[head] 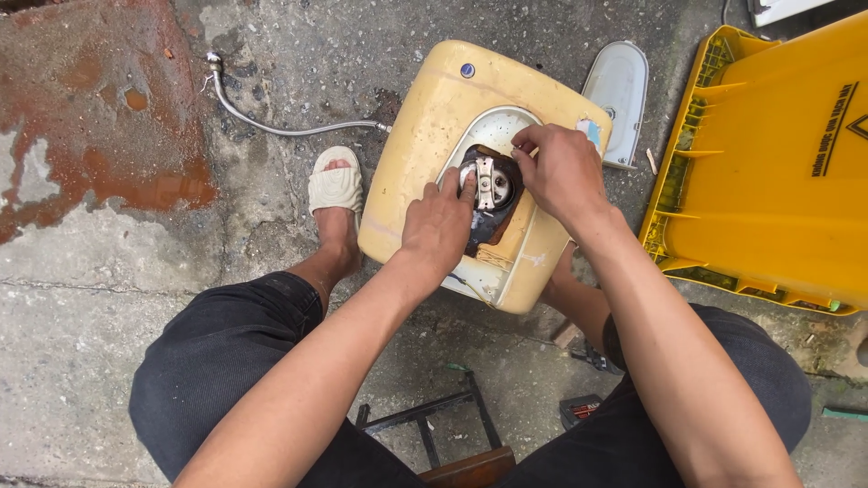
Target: Removing and inspecting the heating element and gasket from a water heater tank
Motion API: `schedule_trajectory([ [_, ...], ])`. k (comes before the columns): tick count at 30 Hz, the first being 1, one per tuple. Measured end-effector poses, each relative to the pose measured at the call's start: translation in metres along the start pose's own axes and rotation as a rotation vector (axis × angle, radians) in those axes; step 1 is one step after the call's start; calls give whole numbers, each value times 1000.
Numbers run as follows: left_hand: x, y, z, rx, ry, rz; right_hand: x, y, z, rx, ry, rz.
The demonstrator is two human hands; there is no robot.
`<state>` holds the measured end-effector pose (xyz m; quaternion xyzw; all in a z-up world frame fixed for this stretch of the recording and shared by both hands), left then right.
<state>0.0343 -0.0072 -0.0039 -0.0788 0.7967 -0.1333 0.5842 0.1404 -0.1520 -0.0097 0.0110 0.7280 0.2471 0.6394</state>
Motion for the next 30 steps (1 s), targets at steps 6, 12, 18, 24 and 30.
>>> schedule_trajectory([
  [6, -5, -1, 0, 0, 20, 12, 14, -19, 18, 16, -59, 10],
  [12, -7, -1, 1, -1, 28, 0, 0, -4, 10, -10, -167, 44],
  [18, -2, 2, 0, 6, 23, -20, -15, 21, -28, 105, 32, 156],
  [24, 2, 11, 4, 24, -6, -49, -7, 52, -40, 10, 264, -27],
  [30, 2, 18, 9, 44, -3, -53, -2, 48, -30, -30, 280, -50],
])
Point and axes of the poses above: each hand's wrist, its own z-axis towards the middle knuckle, its own x-axis out of the palm, y = z × x, the point moved 4 cm from there along z, towards the middle knuckle, and after that the axes turned 11 degrees about -y, right-handed, at the moved point
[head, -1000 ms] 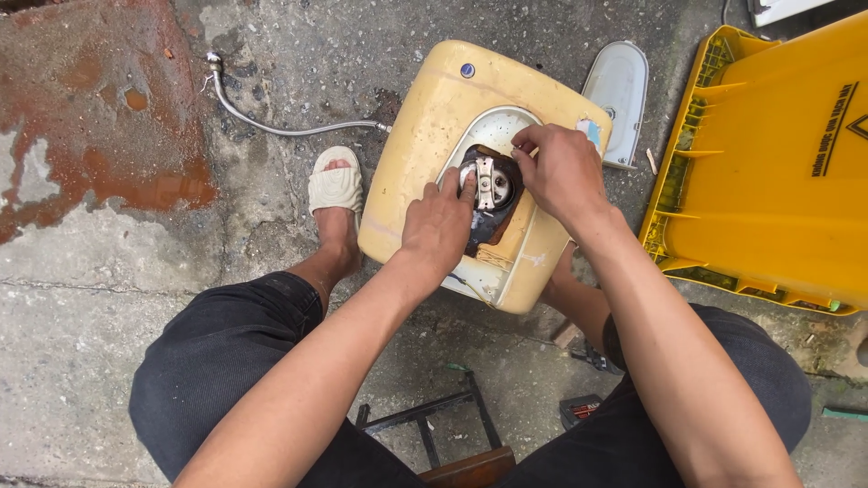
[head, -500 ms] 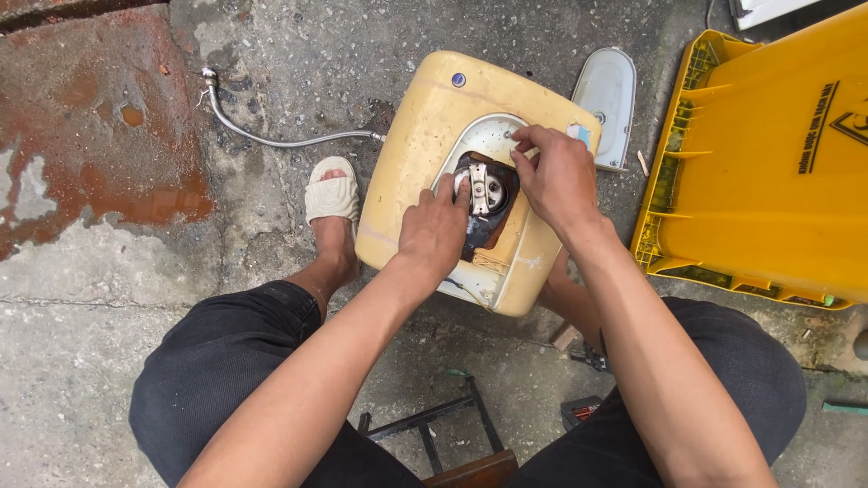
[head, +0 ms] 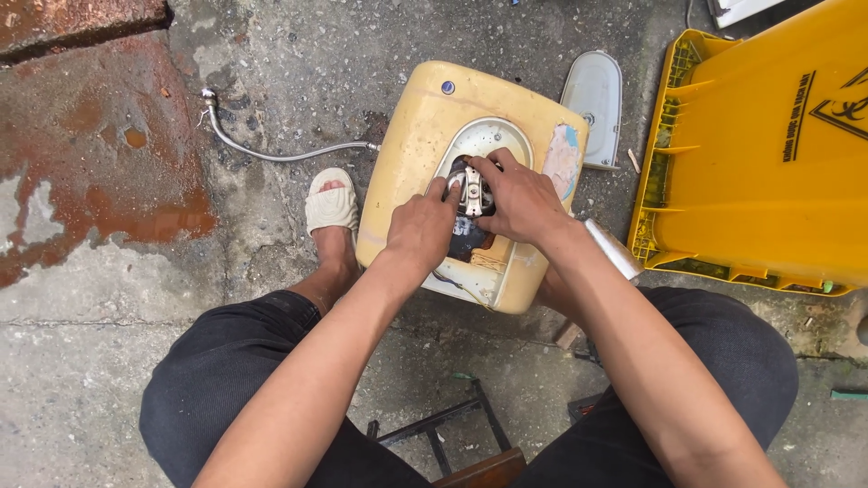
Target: Removing and inspecting the heating element and gasket from a water heater tank
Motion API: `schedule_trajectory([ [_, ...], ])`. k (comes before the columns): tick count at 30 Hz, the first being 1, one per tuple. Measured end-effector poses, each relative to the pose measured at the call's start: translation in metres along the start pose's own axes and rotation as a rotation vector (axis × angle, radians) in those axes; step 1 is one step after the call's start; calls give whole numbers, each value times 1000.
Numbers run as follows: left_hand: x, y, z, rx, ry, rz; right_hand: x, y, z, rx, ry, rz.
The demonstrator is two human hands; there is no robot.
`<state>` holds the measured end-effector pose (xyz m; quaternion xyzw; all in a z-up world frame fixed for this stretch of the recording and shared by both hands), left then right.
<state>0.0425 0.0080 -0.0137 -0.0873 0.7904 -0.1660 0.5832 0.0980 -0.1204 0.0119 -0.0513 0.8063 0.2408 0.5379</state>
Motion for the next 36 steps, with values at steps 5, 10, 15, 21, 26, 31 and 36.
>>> schedule_trajectory([
  [5, 2, 0, 1, 11, 4, 5, -16, 1, -6, -9, -3, 17],
  [10, -9, -2, -5, 8, -7, 4, -84, 14, -28, 0, -67, -24],
  [15, -17, -4, -4, -9, -80, -61, -130, 0, -66, 46, -109, -68],
  [21, -9, -10, 20, 14, -117, -4, -147, -14, -70, 99, -160, -68],
  [26, -1, -13, 30, -28, -85, 26, -157, -21, -71, 60, -181, -26],
  [31, -10, -9, 45, -64, -102, -103, -160, -36, -73, 79, -224, 4],
  [36, -10, -13, 52, -46, -109, -72, -160, -35, -74, 86, -213, 9],
])
Point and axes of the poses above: each hand's wrist, its own z-axis towards the middle knuckle, its own x-axis out of the palm, y = z × x, the point moved 4 cm from there along z, towards the middle knuckle, and after that the axes turned 11 degrees about -y, right-handed, at the moved point
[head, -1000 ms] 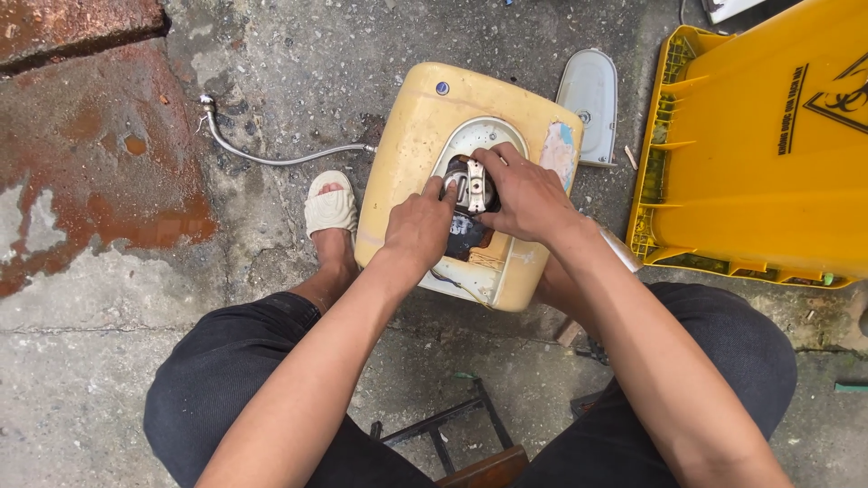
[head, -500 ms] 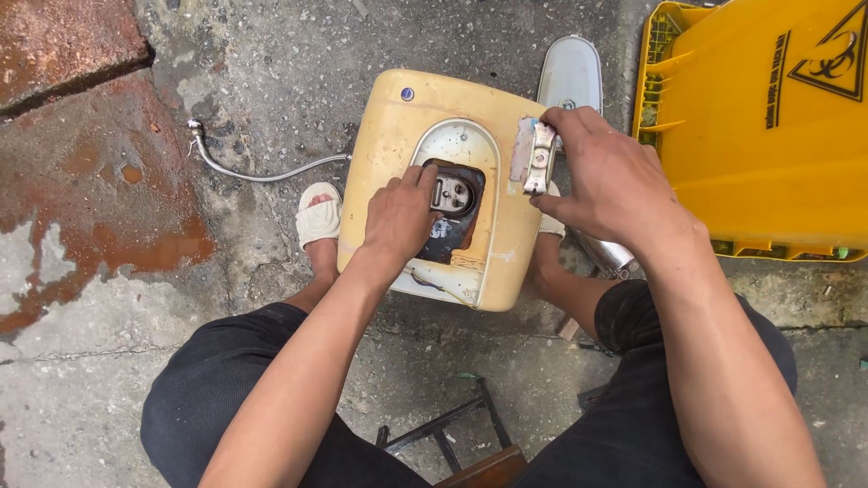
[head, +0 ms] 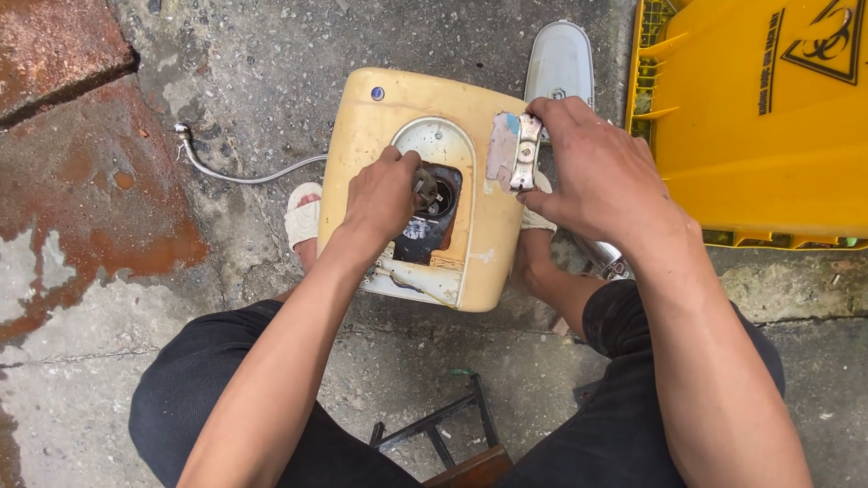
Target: Removing and inspecting the heating element and gasket from a water heater tank
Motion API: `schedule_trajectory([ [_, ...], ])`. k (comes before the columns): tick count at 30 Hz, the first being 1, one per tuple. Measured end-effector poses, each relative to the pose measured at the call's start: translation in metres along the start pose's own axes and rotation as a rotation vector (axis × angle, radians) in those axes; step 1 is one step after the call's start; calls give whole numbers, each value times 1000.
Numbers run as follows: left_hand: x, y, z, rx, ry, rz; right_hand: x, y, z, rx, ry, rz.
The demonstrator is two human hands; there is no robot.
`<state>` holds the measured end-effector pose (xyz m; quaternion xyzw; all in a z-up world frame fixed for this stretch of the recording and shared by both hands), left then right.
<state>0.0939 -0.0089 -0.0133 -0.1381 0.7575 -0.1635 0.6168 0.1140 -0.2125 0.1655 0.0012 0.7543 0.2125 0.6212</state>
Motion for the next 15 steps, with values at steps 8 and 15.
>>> schedule_trajectory([
  [8, 15, 4, 6, 57, -10, 89, 7, 5, 3, -11, 11, 2],
  [15, 35, -6, 12, 394, -185, 346, 5, 10, 7, 1, 19, 12],
])
Point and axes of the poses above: each hand's wrist, its own z-axis towards the middle knuckle, its own x-axis out of the palm, y = z × x, the point moved 4 cm from there along z, towards the middle knuckle, and after that the axes turned 11 degrees about -y, right-handed, at the moved point
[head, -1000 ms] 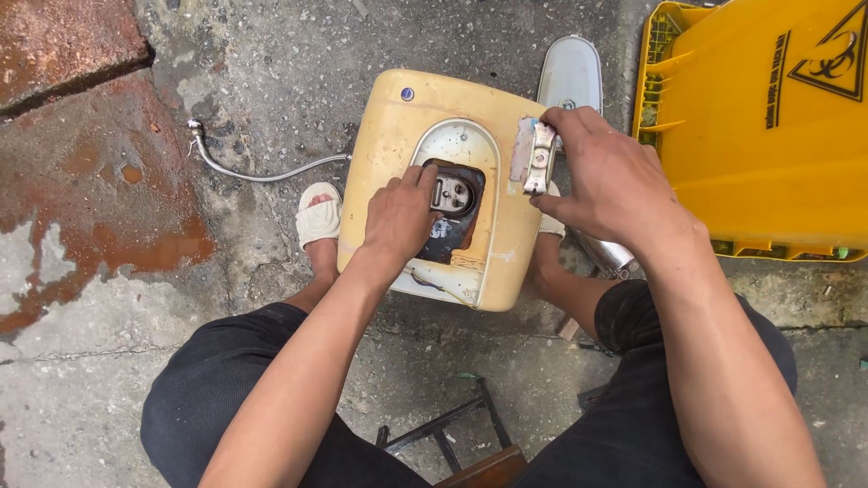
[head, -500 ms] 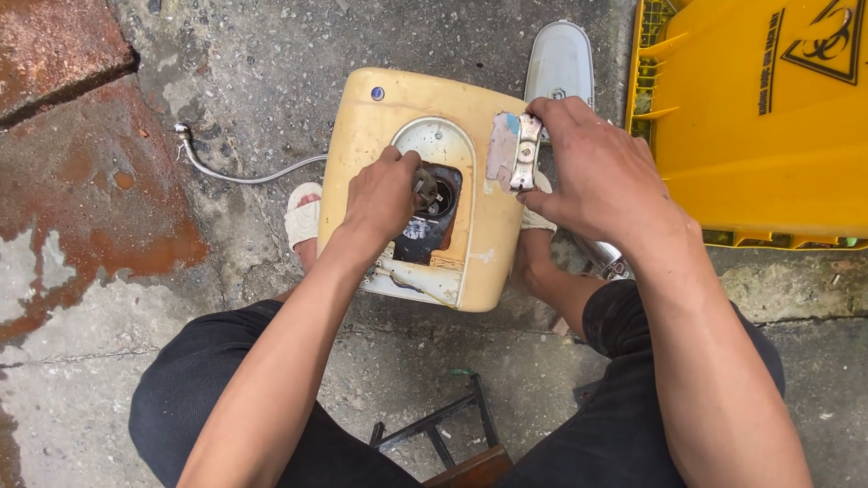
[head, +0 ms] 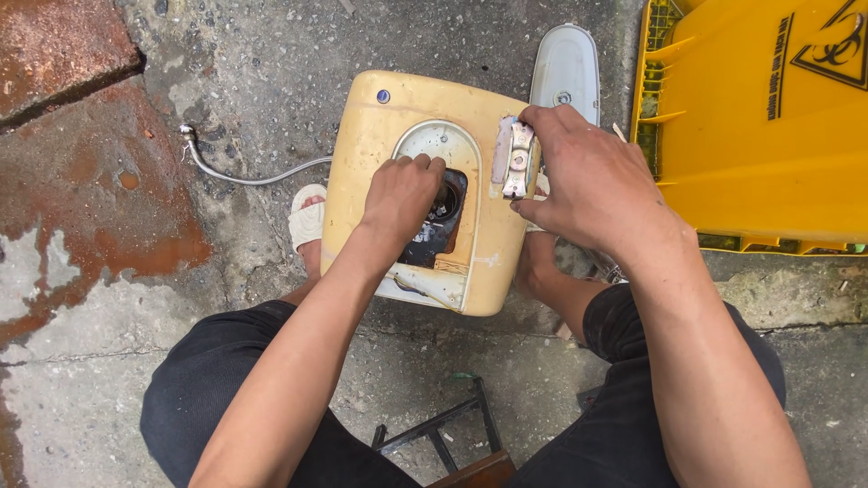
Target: Removing and inspecting the heating element and gasket from a water heater tank
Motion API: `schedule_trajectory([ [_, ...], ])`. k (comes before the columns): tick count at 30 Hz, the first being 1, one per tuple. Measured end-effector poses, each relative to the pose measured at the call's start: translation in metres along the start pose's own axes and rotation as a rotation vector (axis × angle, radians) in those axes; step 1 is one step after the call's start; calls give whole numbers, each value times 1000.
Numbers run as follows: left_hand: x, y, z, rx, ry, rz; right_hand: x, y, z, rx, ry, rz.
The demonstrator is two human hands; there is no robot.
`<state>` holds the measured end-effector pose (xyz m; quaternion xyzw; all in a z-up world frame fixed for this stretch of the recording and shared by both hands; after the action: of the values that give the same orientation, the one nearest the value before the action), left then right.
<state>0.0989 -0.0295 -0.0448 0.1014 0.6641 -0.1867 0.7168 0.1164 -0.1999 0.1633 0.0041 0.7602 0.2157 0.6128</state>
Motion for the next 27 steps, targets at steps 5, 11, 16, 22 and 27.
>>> schedule_trajectory([
  [5, -3, 9, 3, -82, 97, -112, 8, -2, 4, -10, 15, -1],
  [11, -9, 21, -3, -367, 249, -326, 5, -11, 9, 50, 87, -43],
  [16, -43, 18, -3, -477, 293, -485, 20, -39, 14, 73, 150, -40],
  [22, -46, 16, -9, -609, 215, -661, 69, -69, 12, 83, 172, -78],
  [27, -32, 46, -12, -605, 225, -686, 64, -52, 13, 51, 197, -87],
])
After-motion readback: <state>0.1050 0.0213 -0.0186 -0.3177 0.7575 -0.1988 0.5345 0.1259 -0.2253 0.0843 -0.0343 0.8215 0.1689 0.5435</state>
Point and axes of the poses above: each hand's wrist, its own z-axis towards the middle knuckle, its own x-axis out of the palm, y = z × x, the point moved 4 cm from there along z, towards the middle knuckle, and after that the axes turned 11 degrees about -y, right-handed, at the moved point
